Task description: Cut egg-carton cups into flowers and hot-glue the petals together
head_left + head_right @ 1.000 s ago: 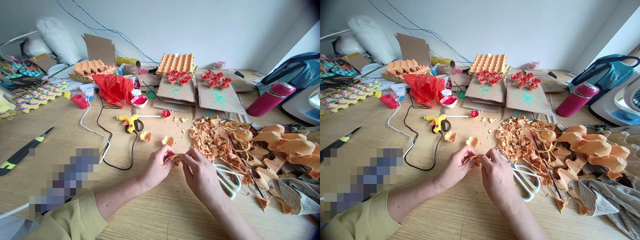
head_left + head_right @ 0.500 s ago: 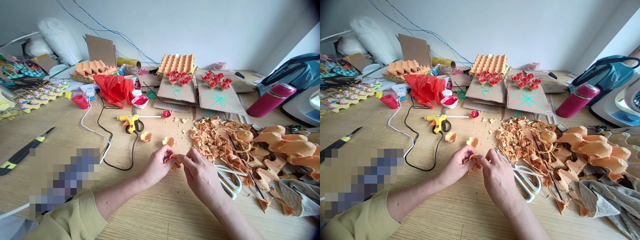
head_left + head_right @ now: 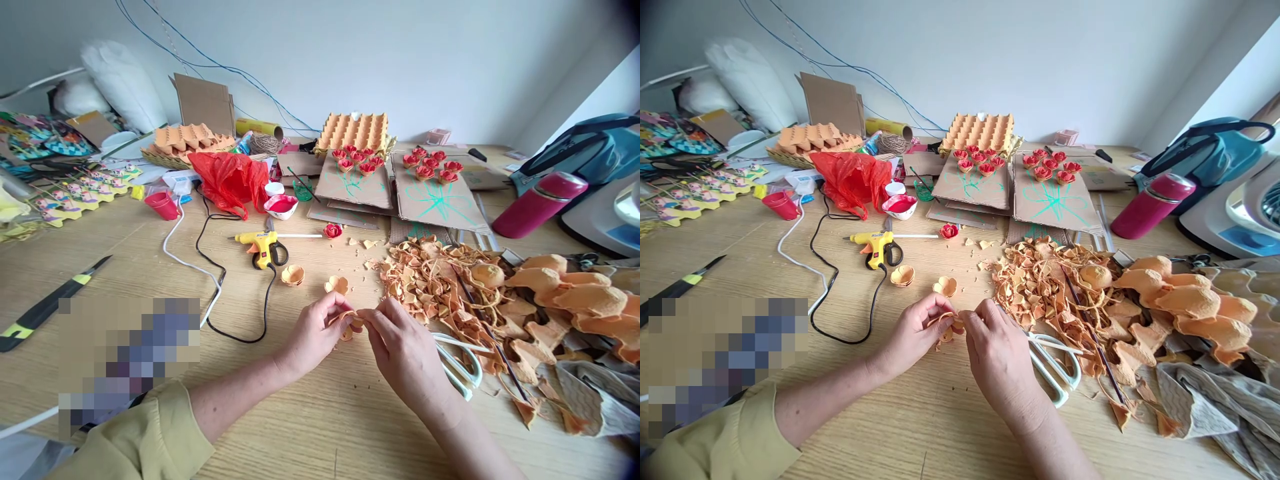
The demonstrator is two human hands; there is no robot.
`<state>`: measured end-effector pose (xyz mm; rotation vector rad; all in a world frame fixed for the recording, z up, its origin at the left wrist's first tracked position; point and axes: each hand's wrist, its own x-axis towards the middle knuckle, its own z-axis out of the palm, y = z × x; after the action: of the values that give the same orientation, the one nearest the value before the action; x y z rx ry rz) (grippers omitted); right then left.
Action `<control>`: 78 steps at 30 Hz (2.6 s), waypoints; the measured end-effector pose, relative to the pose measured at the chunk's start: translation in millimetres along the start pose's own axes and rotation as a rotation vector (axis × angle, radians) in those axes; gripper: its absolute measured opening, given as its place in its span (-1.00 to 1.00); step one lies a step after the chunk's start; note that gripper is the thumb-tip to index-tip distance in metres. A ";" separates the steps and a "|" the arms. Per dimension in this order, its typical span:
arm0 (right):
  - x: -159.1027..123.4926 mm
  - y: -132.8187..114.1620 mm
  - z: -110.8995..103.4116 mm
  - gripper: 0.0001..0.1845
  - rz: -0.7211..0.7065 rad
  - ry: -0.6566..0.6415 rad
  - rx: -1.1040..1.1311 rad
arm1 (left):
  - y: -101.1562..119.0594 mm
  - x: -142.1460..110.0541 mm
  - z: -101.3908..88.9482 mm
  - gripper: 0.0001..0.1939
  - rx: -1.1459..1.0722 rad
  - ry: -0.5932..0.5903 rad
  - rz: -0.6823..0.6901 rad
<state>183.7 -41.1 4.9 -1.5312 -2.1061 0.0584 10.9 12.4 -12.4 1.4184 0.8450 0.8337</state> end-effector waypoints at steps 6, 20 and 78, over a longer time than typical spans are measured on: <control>0.2 -1.8 -1.3 -0.73 -0.073 0.027 -0.099 | -3.4 -0.9 1.9 -0.78 0.008 0.005 0.023; 1.3 -1.9 -2.0 -0.74 -0.011 0.047 0.017 | -4.7 -1.9 2.6 -0.83 0.023 0.003 0.071; 1.4 -5.7 1.8 -0.78 0.004 0.119 0.061 | 2.5 -2.8 9.8 -0.92 0.036 0.067 0.144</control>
<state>177.7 -41.4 5.9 -1.4665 -1.9900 0.0317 18.2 5.3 -10.0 1.5033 0.8192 0.9837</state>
